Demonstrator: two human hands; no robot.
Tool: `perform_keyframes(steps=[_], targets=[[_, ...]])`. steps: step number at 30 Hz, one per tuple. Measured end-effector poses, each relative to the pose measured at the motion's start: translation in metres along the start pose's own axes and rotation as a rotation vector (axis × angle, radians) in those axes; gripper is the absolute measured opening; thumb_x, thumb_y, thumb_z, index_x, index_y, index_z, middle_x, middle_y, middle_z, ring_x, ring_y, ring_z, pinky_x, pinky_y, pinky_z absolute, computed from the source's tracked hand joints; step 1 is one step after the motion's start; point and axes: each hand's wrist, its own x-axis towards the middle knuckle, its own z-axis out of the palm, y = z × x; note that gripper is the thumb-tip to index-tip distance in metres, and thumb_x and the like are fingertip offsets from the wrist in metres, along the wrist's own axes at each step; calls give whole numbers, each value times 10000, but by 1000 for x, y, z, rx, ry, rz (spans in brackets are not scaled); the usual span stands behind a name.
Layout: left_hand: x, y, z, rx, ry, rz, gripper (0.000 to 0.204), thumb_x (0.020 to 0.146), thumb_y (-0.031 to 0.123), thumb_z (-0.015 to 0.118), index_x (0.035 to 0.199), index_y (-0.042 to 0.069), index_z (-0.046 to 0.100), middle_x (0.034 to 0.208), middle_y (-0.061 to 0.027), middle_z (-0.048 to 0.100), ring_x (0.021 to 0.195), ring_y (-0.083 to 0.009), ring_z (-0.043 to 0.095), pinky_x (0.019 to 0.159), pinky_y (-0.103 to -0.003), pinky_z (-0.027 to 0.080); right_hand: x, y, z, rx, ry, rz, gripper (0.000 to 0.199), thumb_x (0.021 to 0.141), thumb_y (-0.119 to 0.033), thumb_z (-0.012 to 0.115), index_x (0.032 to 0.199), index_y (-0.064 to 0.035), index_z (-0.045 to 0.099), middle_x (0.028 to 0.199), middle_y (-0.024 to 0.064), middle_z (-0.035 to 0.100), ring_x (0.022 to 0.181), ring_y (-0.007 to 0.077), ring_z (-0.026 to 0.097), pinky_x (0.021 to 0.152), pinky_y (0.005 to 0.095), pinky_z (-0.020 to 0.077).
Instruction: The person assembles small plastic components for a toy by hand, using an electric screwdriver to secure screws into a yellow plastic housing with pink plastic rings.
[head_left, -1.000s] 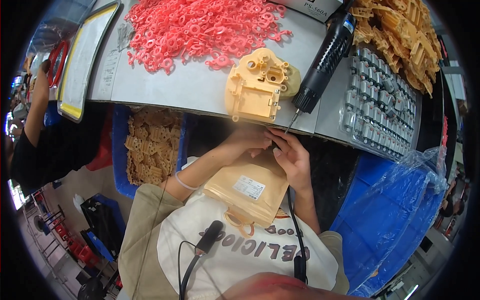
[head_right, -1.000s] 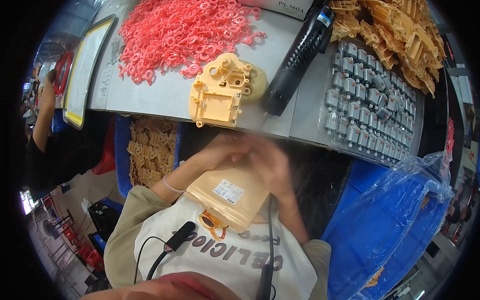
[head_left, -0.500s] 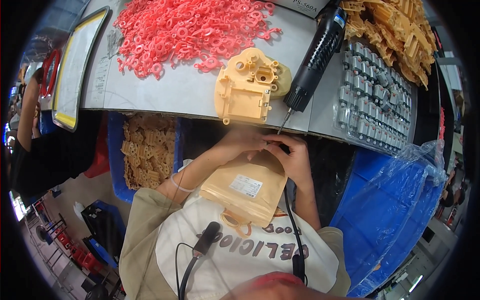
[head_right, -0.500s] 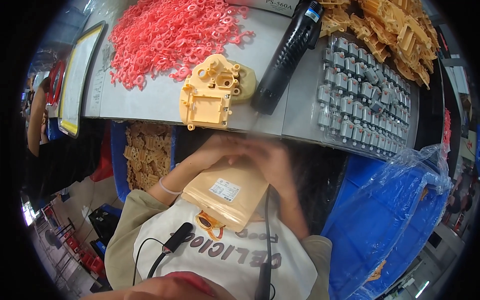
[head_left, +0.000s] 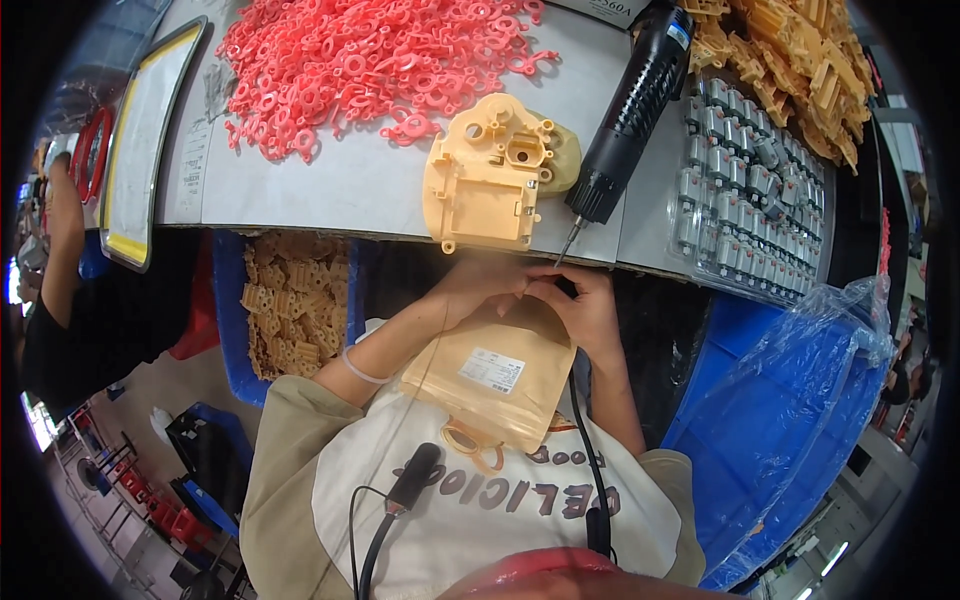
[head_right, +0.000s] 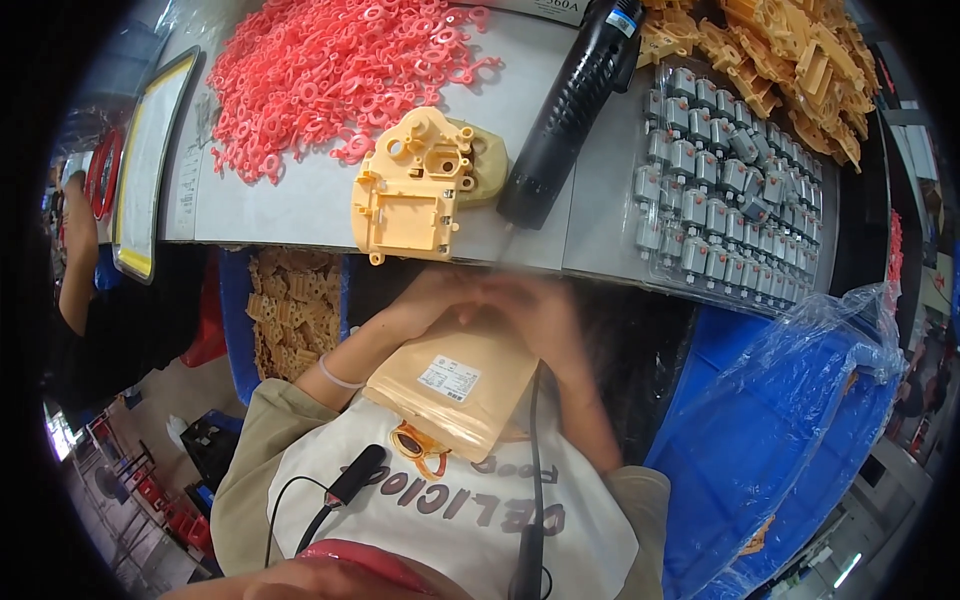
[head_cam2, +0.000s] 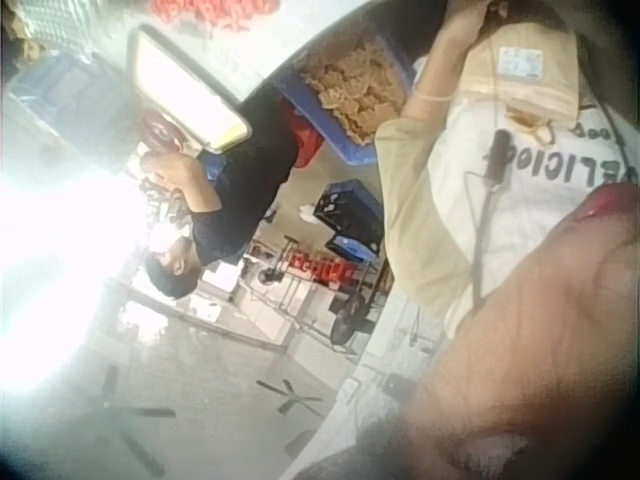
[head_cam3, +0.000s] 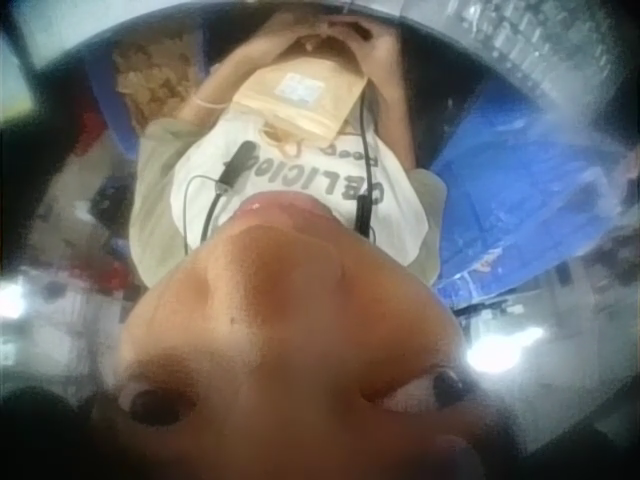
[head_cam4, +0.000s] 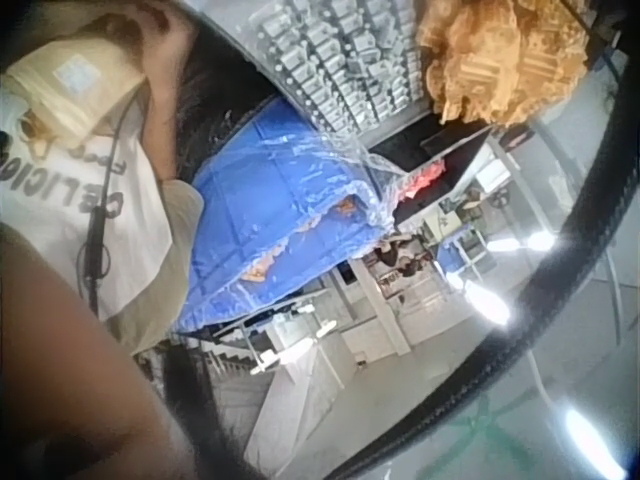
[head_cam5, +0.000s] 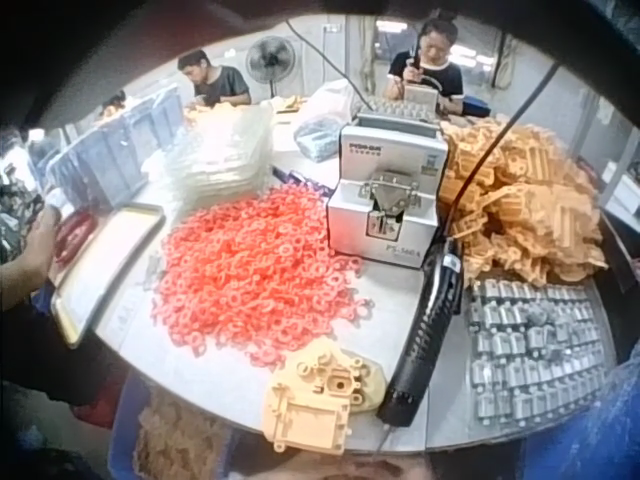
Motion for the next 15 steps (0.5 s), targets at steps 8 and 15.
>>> perform_keyframes(steps=[8,15], targets=[[5,-2,-3,46,-21,54,170,812,153,625,775,-13,619,651,-63,585,607,-123,530,598,-247,427,2,-8,1,37,8,-46,121,799,-56,612,882,-27,695,818,93,688,705,130,650,674,241,491],[7,-4,-5,42,-122,20,249,803,182,664,931,-17,586,733,-29,573,617,-79,488,584,-213,405,-3,-18,-1,194,35,3,92,775,46,667,860,78,649,785,94,667,746,135,627,704,236,496]])
